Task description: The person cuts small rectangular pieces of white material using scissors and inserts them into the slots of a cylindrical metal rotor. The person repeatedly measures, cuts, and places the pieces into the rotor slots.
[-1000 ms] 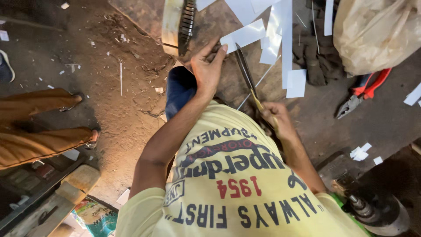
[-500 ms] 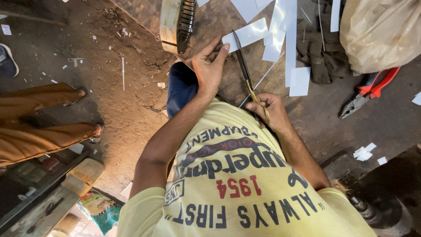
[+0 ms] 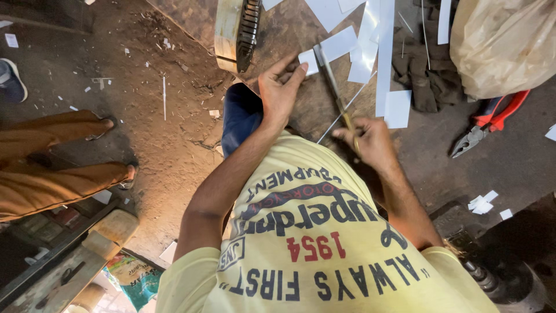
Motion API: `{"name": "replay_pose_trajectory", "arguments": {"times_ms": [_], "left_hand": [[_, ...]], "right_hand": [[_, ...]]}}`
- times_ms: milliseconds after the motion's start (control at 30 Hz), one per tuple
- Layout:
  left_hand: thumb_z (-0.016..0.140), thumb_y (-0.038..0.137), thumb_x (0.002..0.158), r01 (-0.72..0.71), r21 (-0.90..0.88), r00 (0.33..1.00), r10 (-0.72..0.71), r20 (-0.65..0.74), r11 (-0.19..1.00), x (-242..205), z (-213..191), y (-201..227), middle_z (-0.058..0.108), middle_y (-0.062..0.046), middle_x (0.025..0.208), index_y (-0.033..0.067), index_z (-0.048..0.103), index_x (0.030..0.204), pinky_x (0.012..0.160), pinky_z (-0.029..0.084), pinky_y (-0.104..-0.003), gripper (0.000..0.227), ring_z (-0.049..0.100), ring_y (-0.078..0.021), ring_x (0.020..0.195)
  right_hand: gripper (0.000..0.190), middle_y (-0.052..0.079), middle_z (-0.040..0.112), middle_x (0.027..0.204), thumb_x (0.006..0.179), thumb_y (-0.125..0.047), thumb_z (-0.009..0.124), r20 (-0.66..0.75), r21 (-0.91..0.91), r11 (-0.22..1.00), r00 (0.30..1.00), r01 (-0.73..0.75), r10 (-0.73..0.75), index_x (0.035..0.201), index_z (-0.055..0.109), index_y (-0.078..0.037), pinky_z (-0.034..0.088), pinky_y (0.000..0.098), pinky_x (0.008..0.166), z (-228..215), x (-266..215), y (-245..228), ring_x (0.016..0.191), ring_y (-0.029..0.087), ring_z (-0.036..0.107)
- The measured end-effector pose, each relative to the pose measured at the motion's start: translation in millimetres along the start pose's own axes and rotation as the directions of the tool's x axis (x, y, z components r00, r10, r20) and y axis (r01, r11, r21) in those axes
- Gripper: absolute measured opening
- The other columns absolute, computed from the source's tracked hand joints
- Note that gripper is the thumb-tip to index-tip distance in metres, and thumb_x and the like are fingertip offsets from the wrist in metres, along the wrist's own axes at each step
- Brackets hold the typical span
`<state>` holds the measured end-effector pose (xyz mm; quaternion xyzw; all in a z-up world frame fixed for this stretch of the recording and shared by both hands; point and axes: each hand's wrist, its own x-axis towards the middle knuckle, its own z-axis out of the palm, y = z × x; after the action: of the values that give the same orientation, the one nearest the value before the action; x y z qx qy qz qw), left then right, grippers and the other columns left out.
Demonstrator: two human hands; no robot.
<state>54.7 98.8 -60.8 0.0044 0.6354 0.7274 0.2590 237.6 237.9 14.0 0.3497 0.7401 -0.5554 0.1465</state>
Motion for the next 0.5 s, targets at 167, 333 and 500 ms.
{"name": "replay_pose_trajectory", "arguments": {"times_ms": [167, 333, 500], "left_hand": [[0.071, -0.002, 0.097, -0.022, 0.051, 0.988, 0.014, 0.151, 0.998, -20, -2, 9, 0.074, -0.014, 0.105, -0.0049, 0.060, 0.142, 0.069, 0.056, -0.025, 0.046, 0.069, -0.0121, 0.086], [0.066, -0.001, 0.100, 0.019, -0.094, 0.954, 0.011, 0.300, 0.995, -44, 6, 26, 0.073, -0.012, 0.114, -0.0022, 0.058, 0.139, 0.077, 0.062, -0.027, 0.040, 0.071, -0.0129, 0.098], [0.068, -0.003, 0.095, -0.274, 0.154, 0.945, 0.236, 0.224, 0.949, -60, 1, 56, 0.074, -0.015, 0.112, 0.0014, 0.062, 0.122, 0.077, 0.063, -0.029, 0.029, 0.074, -0.0188, 0.100]], "right_hand": [[0.024, 0.021, 0.070, 0.089, 0.087, -0.009, 0.079, -0.161, -0.667, 0.677, 0.827, 0.311, -0.539, 0.105, 0.071, 0.004, 0.053, 0.0429, 0.070, -35, -13, -44, 0.078, 0.034, 0.067], [0.031, 0.018, 0.070, 0.112, 0.093, 0.000, 0.074, -0.338, 0.012, 0.782, 0.738, 0.624, -0.584, 0.121, 0.065, 0.006, 0.054, 0.0321, 0.089, -8, 1, -70, 0.102, 0.022, 0.068], [0.017, 0.004, 0.066, 0.100, 0.098, 0.012, 0.074, -0.405, 0.620, 0.607, 0.865, 0.497, -0.295, 0.113, 0.067, 0.005, 0.051, 0.0241, 0.081, 33, 39, -55, 0.090, 0.011, 0.061]]}}
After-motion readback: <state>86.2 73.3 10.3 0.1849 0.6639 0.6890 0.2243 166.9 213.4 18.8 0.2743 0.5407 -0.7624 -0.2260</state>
